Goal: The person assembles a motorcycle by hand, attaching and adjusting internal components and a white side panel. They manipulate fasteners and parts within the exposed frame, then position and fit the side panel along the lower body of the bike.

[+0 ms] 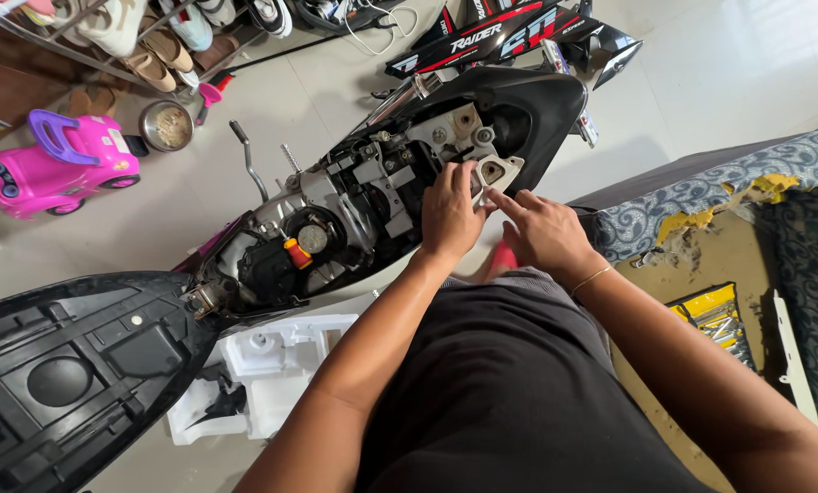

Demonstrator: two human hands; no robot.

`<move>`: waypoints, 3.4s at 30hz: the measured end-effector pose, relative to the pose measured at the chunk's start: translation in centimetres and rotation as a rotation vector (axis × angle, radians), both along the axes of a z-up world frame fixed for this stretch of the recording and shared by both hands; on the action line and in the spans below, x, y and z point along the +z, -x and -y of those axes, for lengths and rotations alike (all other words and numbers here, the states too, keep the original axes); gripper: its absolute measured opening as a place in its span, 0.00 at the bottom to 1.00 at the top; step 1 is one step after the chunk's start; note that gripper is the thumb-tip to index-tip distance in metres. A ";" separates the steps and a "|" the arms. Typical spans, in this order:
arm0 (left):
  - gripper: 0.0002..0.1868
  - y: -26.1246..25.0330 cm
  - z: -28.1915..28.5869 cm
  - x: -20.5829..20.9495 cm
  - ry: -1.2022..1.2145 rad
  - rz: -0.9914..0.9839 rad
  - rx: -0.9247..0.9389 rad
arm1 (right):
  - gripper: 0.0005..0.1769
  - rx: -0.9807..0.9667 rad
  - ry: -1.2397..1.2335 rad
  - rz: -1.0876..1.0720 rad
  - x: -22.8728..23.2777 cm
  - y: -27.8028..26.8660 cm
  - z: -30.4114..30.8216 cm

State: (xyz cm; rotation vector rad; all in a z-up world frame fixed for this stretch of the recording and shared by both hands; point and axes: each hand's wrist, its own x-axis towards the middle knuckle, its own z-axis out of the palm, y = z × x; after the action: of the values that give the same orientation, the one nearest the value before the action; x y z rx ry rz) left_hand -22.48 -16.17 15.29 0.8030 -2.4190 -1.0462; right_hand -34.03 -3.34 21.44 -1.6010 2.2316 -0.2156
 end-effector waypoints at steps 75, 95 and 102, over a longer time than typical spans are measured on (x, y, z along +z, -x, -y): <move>0.18 -0.8 1.8 0.4 0.275 -0.073 -0.158 | 0.63 0.045 0.288 -0.173 -1.4 9.8 3.2; 0.20 -0.5 1.6 0.7 0.064 0.047 -0.089 | 0.60 0.030 0.262 -0.203 -1.4 9.4 3.6; 0.19 -0.3 1.5 1.0 0.073 0.089 -0.100 | 0.61 0.028 0.253 -0.208 -1.3 9.3 3.7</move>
State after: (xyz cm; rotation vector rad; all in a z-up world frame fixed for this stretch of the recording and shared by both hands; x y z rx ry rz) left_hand -22.15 -17.70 16.26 0.7254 -2.5803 -0.9717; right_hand -43.35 -7.02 20.12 -1.8606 2.4156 -0.3508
